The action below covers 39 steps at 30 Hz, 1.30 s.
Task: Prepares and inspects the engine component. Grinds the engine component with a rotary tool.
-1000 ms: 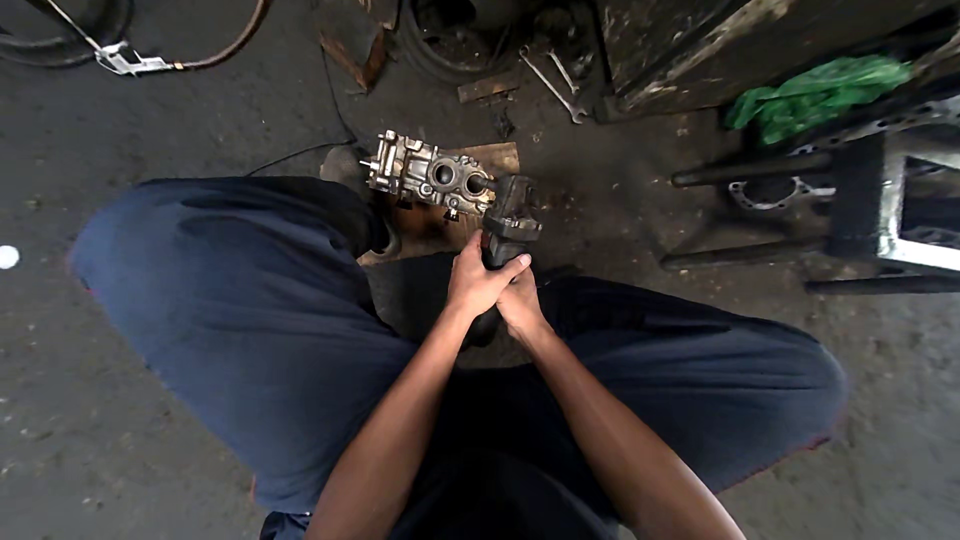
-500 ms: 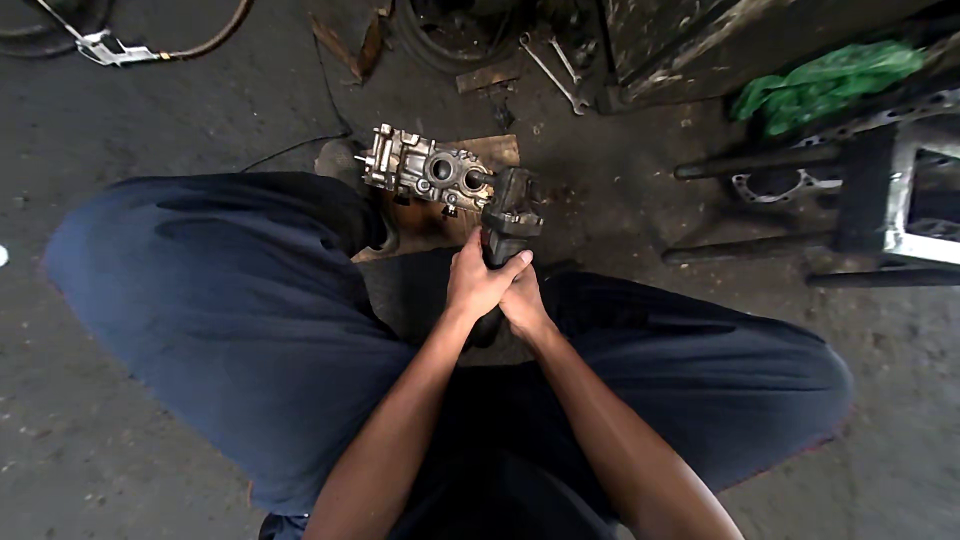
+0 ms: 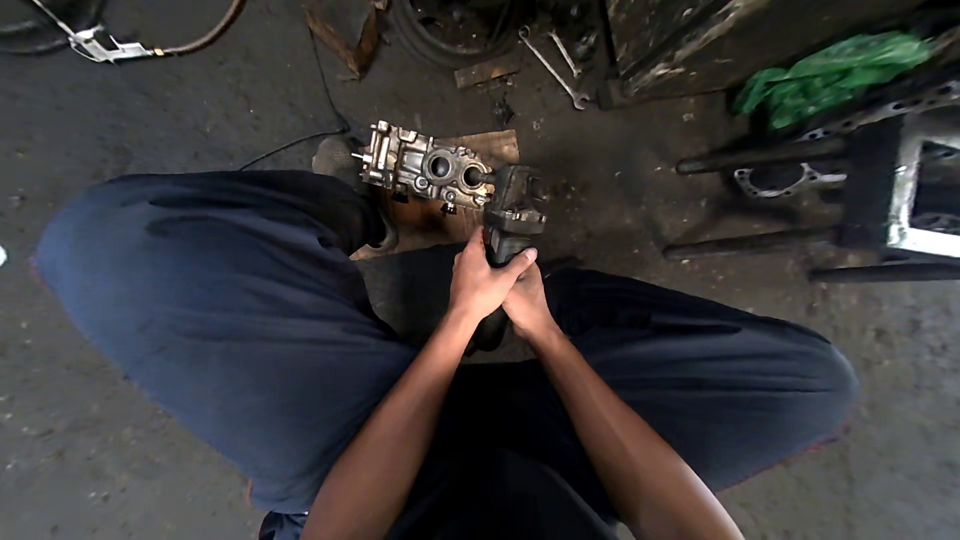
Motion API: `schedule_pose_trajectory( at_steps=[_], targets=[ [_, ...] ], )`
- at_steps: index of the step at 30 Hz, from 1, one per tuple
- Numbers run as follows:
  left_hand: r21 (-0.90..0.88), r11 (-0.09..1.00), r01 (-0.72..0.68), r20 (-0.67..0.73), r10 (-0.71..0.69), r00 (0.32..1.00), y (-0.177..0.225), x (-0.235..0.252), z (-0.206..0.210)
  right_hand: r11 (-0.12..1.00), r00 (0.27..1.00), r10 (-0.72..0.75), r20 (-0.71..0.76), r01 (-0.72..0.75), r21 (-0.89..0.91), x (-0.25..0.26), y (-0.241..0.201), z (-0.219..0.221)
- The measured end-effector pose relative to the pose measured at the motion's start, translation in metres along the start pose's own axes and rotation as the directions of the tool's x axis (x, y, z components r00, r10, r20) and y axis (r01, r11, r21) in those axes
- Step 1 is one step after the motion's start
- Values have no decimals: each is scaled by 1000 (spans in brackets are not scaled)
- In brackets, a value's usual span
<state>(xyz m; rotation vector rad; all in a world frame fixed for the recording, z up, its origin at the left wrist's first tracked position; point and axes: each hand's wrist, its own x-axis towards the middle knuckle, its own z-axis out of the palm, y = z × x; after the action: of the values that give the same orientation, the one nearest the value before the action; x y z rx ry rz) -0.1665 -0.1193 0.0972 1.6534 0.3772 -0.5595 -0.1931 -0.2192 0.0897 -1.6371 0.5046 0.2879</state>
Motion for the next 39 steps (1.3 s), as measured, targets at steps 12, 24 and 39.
schedule_pose_trajectory(
  at_steps=[12, 24, 39],
  targets=[
    [-40, 998, -42, -5, 42, 999, -10, 10, -3, 1000, 1000, -19, -7, 19, -25, 6, 4, 7],
    [-96, 994, -47, -17, 45, 999, -26, 27, -5, 993, 999, 31, -9, -31, -116, 23, 15, 15],
    [-2, 1000, 10, 3, -10, 1000, -29, 37, -8, 983, 999, 31, 8, -29, -179, 38, 27, 16]
  ],
)
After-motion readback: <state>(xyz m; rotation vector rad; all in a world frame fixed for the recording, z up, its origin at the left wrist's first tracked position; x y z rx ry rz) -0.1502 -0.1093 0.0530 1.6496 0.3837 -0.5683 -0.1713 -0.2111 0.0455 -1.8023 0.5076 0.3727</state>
